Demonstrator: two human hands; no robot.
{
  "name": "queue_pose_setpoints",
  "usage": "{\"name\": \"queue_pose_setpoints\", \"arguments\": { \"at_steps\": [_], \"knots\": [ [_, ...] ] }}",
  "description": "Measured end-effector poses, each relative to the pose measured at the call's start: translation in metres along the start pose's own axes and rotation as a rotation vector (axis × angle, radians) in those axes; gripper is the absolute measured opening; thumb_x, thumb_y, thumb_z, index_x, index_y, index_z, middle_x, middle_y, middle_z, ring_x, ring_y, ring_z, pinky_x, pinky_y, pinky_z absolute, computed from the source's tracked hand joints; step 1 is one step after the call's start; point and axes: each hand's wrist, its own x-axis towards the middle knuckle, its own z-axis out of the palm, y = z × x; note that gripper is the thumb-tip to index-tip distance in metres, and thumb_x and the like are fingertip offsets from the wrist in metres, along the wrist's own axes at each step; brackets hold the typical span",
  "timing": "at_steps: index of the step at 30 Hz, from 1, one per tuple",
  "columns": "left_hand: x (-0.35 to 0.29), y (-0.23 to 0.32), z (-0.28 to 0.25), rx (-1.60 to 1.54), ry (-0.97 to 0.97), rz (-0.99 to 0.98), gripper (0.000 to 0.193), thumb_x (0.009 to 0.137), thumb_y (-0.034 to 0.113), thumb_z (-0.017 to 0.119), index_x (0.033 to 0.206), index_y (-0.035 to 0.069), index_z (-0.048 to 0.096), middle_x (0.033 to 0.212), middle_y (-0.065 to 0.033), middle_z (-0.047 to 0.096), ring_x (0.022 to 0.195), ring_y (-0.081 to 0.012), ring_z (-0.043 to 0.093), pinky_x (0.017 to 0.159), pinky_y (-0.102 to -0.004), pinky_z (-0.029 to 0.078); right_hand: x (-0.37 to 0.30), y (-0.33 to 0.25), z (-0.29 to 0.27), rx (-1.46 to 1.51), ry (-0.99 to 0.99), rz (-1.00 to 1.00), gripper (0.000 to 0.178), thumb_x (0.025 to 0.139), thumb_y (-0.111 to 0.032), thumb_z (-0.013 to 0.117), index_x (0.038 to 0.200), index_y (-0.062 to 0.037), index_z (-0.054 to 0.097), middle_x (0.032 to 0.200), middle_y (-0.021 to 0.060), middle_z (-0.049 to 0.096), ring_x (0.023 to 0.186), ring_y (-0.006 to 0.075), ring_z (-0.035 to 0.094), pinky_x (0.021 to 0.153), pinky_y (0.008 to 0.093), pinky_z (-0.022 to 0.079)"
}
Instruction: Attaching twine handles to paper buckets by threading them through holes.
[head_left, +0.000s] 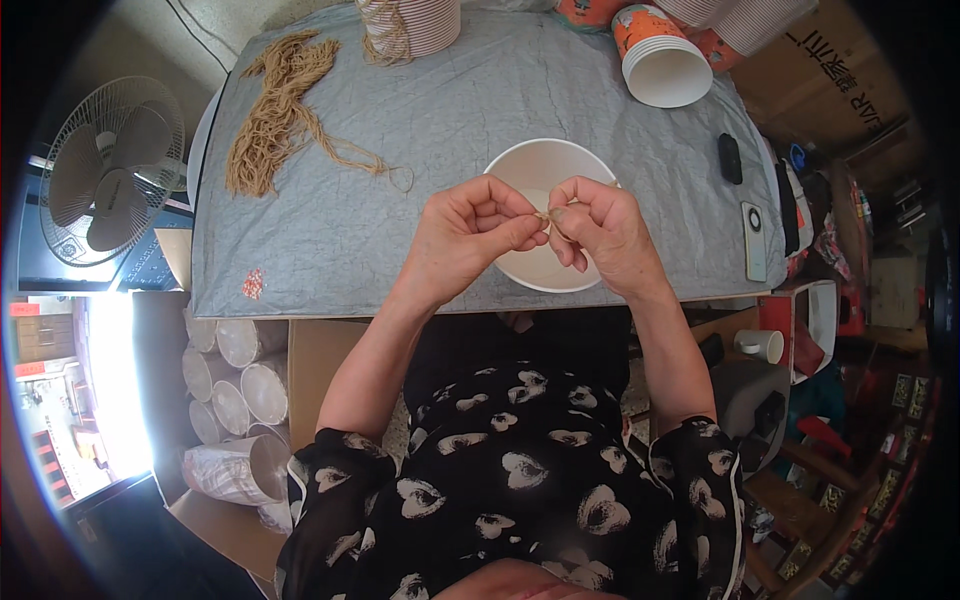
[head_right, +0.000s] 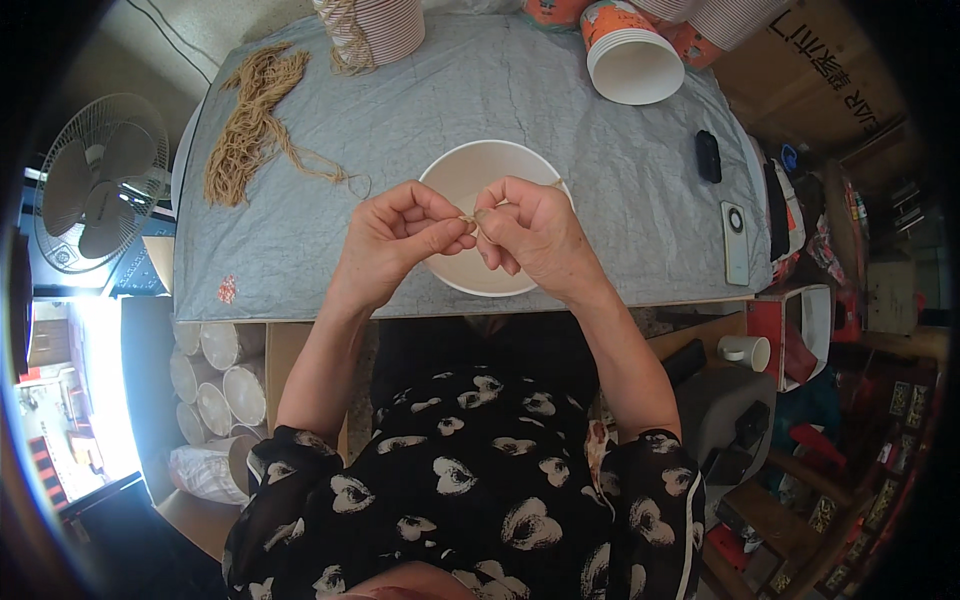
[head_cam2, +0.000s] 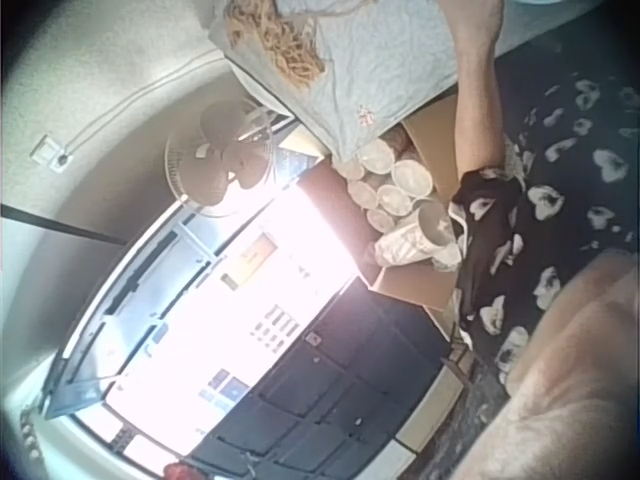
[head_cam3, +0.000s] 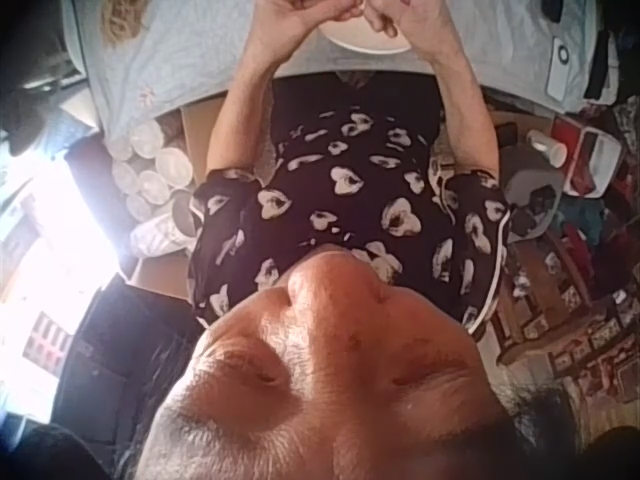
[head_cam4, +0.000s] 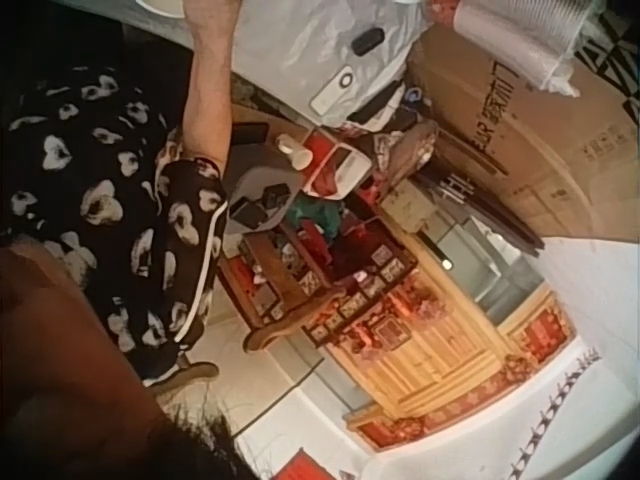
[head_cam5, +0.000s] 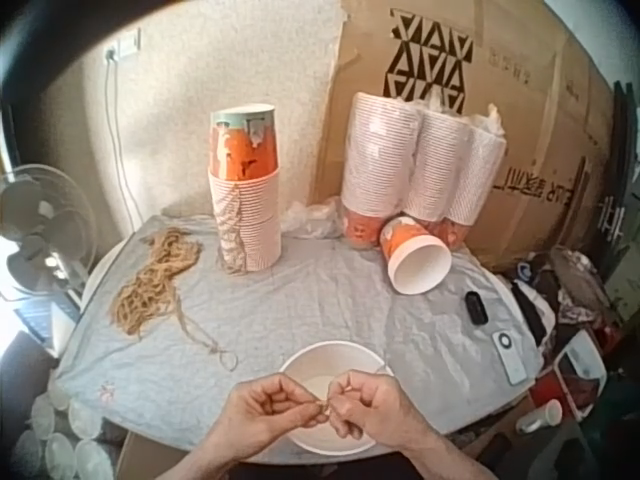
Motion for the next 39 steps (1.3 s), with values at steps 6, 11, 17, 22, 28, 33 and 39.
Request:
{"name": "queue_pose_setpoints", "arguments": {
  "at_steps": [6,11,17,22,28,33,39],
  "knots": [
    [0.001,0.004,0.001,0.012,0.013,-0.03,0.009,0.093,-0.002,0.069,0.099,-0.004,0.063,0.097,-0.0131,0.072,0.09,-0.0184,0.073,0.08,-0.0266,0.061,0.0,-0.006,-0.005,-0.07,0.043,-0.038,0.01,0.096,-0.007,0.056,0.097,0.0006,0.063,0.069,0.0029,0.064,0.058,0.0047,0.056,0.048,0.0195,0.04],
    [0.002,0.003,0.003,0.05,0.014,0.0,0.009,0.093,0.0,0.069,0.098,-0.005,0.064,0.093,-0.0107,0.072,0.088,-0.0155,0.073,0.078,-0.0257,0.06,0.001,-0.012,0.004,-0.163,0.012,-0.078,0.01,0.097,-0.007,0.057,0.097,0.0009,0.063,0.07,0.0019,0.064,0.06,0.0042,0.057,0.048,0.0193,0.041],
    [0.001,0.003,0.002,0.027,0.025,-0.008,0.009,0.093,0.0,0.069,0.098,-0.005,0.063,0.093,-0.0108,0.072,0.088,-0.0159,0.073,0.078,-0.0261,0.06,0.002,-0.005,-0.001,-0.108,0.043,-0.045,0.007,0.095,-0.005,0.058,0.094,-0.0003,0.061,0.07,0.0024,0.064,0.058,0.0043,0.057,0.048,0.0194,0.04],
    [0.002,0.004,0.002,-0.027,0.027,-0.046,0.01,0.093,-0.001,0.069,0.101,-0.004,0.063,0.095,-0.0119,0.073,0.088,-0.0168,0.073,0.078,-0.0263,0.061,0.0,0.001,-0.004,-0.078,0.039,-0.017,0.01,0.097,-0.01,0.058,0.095,-0.0007,0.062,0.069,0.0029,0.063,0.058,0.0061,0.056,0.046,0.019,0.039],
    [0.002,0.003,0.0,-0.065,0.026,-0.058,0.015,0.094,0.0,0.068,0.107,-0.003,0.064,0.098,-0.0127,0.073,0.091,-0.0179,0.074,0.08,-0.0265,0.06,0.001,-0.003,-0.002,-0.032,0.031,-0.02,0.007,0.095,-0.007,0.058,0.094,-0.0012,0.062,0.069,0.0031,0.064,0.056,0.0053,0.056,0.047,0.0192,0.04],
    [0.002,0.004,0.001,-0.047,0.027,-0.061,0.018,0.094,0.002,0.069,0.111,-0.001,0.065,0.098,-0.0116,0.074,0.092,-0.0182,0.074,0.082,-0.0267,0.059,0.001,0.0,-0.001,-0.002,0.034,-0.02,0.007,0.096,-0.007,0.059,0.094,-0.0015,0.062,0.07,0.0026,0.064,0.057,0.005,0.056,0.048,0.0188,0.04],
    [0.002,0.001,0.002,-0.063,0.051,-0.031,0.015,0.094,0.003,0.069,0.106,-0.005,0.065,0.096,-0.012,0.073,0.089,-0.0161,0.073,0.079,-0.0254,0.06,0.001,0.0,0.0,-0.021,0.021,-0.032,0.007,0.096,-0.007,0.058,0.094,-0.0012,0.062,0.07,0.0021,0.063,0.057,0.0048,0.056,0.048,0.0187,0.04]
  ]
}}
